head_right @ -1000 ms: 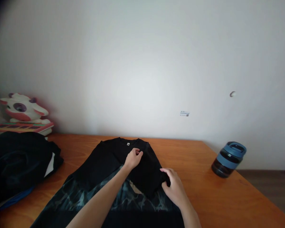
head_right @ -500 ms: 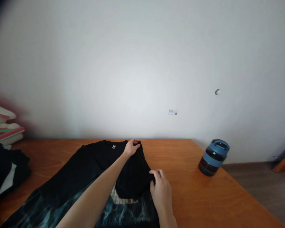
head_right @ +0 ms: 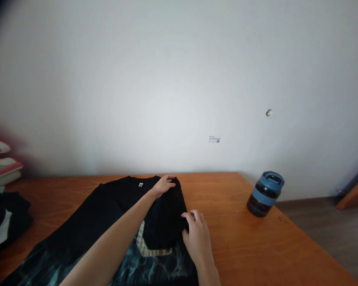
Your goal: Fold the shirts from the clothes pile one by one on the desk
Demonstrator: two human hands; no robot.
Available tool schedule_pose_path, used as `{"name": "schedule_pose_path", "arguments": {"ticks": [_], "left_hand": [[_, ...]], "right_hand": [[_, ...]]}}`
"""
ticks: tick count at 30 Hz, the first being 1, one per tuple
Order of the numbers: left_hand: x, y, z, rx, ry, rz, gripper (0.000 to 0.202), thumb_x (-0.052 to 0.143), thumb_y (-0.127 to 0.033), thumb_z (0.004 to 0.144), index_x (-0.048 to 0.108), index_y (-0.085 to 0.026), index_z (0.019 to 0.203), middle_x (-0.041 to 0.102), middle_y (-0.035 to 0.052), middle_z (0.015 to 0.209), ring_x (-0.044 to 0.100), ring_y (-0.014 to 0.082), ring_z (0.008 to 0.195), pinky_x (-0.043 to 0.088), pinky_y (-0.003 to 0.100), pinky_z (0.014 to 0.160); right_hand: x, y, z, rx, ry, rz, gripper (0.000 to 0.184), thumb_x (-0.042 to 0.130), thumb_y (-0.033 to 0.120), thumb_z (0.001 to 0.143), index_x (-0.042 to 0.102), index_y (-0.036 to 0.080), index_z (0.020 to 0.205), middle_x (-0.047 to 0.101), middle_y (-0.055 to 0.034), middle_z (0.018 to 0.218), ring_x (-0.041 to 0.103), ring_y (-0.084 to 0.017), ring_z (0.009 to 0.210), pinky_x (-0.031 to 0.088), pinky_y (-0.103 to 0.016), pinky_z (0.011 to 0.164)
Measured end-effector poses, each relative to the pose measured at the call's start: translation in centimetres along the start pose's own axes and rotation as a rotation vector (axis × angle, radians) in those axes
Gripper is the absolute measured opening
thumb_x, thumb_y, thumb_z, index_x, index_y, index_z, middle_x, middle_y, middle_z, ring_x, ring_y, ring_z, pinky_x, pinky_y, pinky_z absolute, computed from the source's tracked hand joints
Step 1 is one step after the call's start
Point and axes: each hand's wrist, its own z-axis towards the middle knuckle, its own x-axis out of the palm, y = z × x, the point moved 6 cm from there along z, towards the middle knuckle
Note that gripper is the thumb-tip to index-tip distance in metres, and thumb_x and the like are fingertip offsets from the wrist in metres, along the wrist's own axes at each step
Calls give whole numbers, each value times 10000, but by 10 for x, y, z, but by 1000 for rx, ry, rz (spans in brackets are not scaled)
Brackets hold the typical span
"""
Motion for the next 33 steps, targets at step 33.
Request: {"name": "schedule_pose_path", "arguments": {"ticks": [33], "left_hand": [[-68, 75, -133, 42, -294, -259, 125, 617, -214, 841, 675, -197, 950, 727, 29, 940, 689, 141, 715, 558, 232, 631]], "right_hand": [[-9, 61, 6, -288, 269, 116, 283, 566, 166, 785, 721, 254, 1004, 667, -21, 927, 632, -181, 846, 495, -298, 776]]}}
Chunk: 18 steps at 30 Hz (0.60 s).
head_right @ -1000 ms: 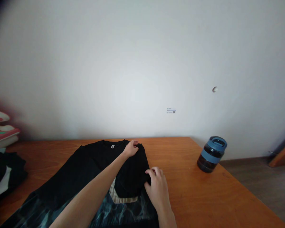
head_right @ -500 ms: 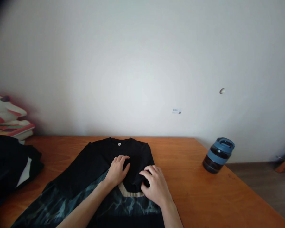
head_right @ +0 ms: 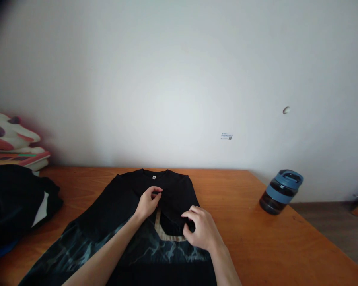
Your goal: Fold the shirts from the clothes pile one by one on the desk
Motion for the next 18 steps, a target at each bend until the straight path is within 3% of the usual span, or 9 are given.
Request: {"name": "schedule_pose_path", "arguments": {"ticks": [4, 7, 10, 14, 18], "left_hand": [[2, 7, 4, -71, 27, -12, 117, 612, -184, 849, 661, -176, 955, 714, 34, 920, 656, 106, 608, 526, 200, 521], [2, 8, 6, -91, 39, -8, 140, 603, -152, 849, 657, -166, 978, 712, 53, 994, 659, 104, 634, 540, 207, 544], [1, 5, 3, -56, 41, 39, 133, 613, -183, 859, 660, -172, 983, 700, 55, 1016, 668, 126, 692, 549, 232, 586], [0, -3, -1, 52, 27, 134, 192, 655, -122, 812, 672, -195, 989, 676, 47, 1052, 665, 178, 975, 546, 273, 805], [0, -7, -1, 111, 25, 207, 232, 597, -48, 818, 656, -194, 989, 657, 53, 1036, 648, 180, 983, 536, 298, 843]], "right_hand": [[-2, 3, 1, -17, -13, -2, 203, 544, 187, 812, 713, 234, 914, 647, -22, 840, 610, -181, 808, 468, -292, 728], [1, 6, 3, -22, 6, -16, 341, 581, 159, 744, 683, 240, 1059, 622, -21, 892, 596, -197, 864, 480, -322, 799], [6, 13, 5, -46, 28, -20, 453, 611, 187, 766, 635, 253, 1213, 628, -43, 1017, 593, -220, 952, 486, -358, 868], [12, 22, 6, -113, -6, -39, 245, 541, 188, 875, 687, 243, 1065, 642, -49, 963, 597, -214, 914, 484, -348, 827], [5, 21, 4, -140, -124, 20, 141, 522, 211, 902, 658, 217, 868, 629, -47, 865, 598, -196, 832, 472, -325, 742]]}}
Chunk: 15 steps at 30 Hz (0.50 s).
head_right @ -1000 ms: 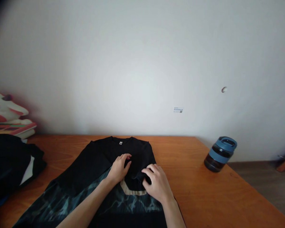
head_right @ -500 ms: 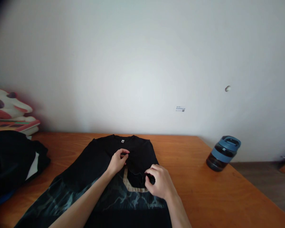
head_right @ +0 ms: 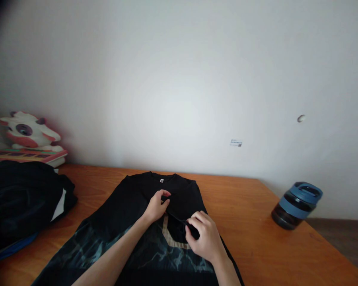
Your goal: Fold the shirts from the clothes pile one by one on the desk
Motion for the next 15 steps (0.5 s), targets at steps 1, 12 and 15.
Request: {"name": "schedule_pose_path", "arguments": {"ticks": [1, 12, 15], "left_hand": [[0, -1, 0, 13, 0, 15, 239, 583, -34, 818, 652, -196, 980, 651, 52, 1032, 645, 180, 984, 534, 305, 860], [-2, -14, -8, 66, 61, 164, 294, 518, 7, 828, 638, -204, 993, 661, 59, 1045, 656, 182, 1023, 504, 304, 957], [-5, -15, -9, 54, 71, 164, 297, 519, 13, 825, 637, -201, 995, 670, 56, 1027, 658, 182, 1013, 509, 307, 951]], "right_hand": [[-2, 0, -1, -9, -12, 18, 147, 521, 220, 901, 643, 219, 820, 626, -44, 845, 597, -194, 817, 469, -325, 732], [-2, -32, -5, 201, -186, -49, 307, 427, 403, 1018, 691, 249, 1034, 708, -74, 1013, 678, -220, 979, 527, -337, 860], [4, -44, -9, 252, -157, -102, 348, 406, 423, 1022, 690, 244, 1114, 705, -95, 1145, 663, -236, 1093, 515, -384, 953]]}}
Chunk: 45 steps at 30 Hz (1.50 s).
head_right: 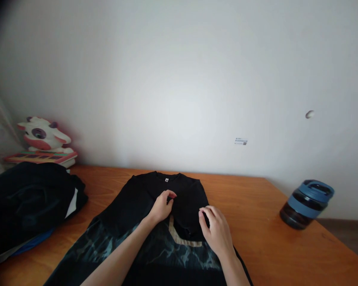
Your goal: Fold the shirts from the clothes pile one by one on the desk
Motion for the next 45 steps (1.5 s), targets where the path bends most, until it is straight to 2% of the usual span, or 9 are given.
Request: {"name": "schedule_pose_path", "arguments": {"ticks": [5, 10, 17, 24, 27, 31, 36, 41, 45], "left_hand": [[-2, -11, -11, 68, 70, 89, 311, 448, -45, 909, 649, -235, 1051, 640, 57, 1131, 661, 195, 1038, 507, 304, 930], [6, -11, -15, 111, 120, 237, 366, 391, -43, 924, 647, -231, 1105, 619, 68, 1168, 665, 197, 964, 509, 309, 889], [4, -34, -30, 326, 44, 399, 342, 415, -73, 936, 651, -210, 1142, 614, 108, 1251, 549, 285, 1143, 463, 423, 985], [17, -78, -89, 679, 338, 225, 361, 503, -254, 984, 580, -176, 1328, 612, 150, 1369, 545, 275, 1294, 403, 403, 1127], [21, -76, -98, 686, 400, 165, 419, 584, -360, 958, 590, -200, 1345, 616, 146, 1387, 557, 284, 1302, 411, 414, 1130], [23, -69, -96, 633, 380, 116, 307, 580, -342, 957, 678, -269, 1238, 629, 95, 1386, 561, 270, 1302, 423, 419, 1121], [26, -63, -96, 590, 398, 157, 659, 581, -416, 925, 416, -184, 1519, 462, 145, 1566, 410, 326, 1449, 315, 509, 1205], [23, -61, -102, 615, 479, 207, 541, 425, -518, 1003, 483, -287, 1489, 387, 108, 1616, 303, 362, 1504, 233, 594, 1218], [16, -66, -104, 621, 558, 207, 589, 386, -563, 1012, 429, -287, 1530, 318, 121, 1640, 248, 373, 1517, 195, 612, 1222]], "right_hand": [[18, -12, -6, 36, 164, -138, 513, 476, 436, 974, 528, 253, 1450, 517, -90, 1523, 445, -276, 1430, 379, -524, 1161], [23, -15, -10, 42, 259, -146, 540, 442, 502, 997, 514, 259, 1474, 464, -75, 1562, 384, -267, 1471, 315, -538, 1206], [22, -13, -10, 42, 295, -187, 583, 426, 533, 998, 494, 227, 1490, 435, -84, 1578, 358, -272, 1484, 308, -541, 1210], [30, -22, -12, 29, 348, -201, 545, 309, 268, 988, 475, 198, 1502, 409, -79, 1594, 335, -249, 1495, 293, -539, 1215], [30, -23, -13, 41, 313, -164, 531, 306, 296, 999, 493, 205, 1489, 427, -81, 1584, 364, -246, 1482, 306, -535, 1210], [29, -29, -12, 86, 242, -86, 513, 289, 418, 1027, 590, 222, 1394, 521, -73, 1522, 440, -243, 1437, 328, -514, 1203], [29, -33, 8, 141, 185, -83, 550, 245, 409, 1023, 576, 161, 1385, 585, -134, 1451, 524, -237, 1368, 403, -430, 1155], [58, -16, 53, 212, 431, -309, 606, 325, 335, 994, 375, 84, 1544, 308, -150, 1639, 241, -272, 1532, 232, -496, 1231], [85, -8, 82, 291, 511, -326, 682, 271, 443, 1012, 313, 43, 1562, 276, -187, 1640, 226, -311, 1533, 235, -570, 1206]]}}
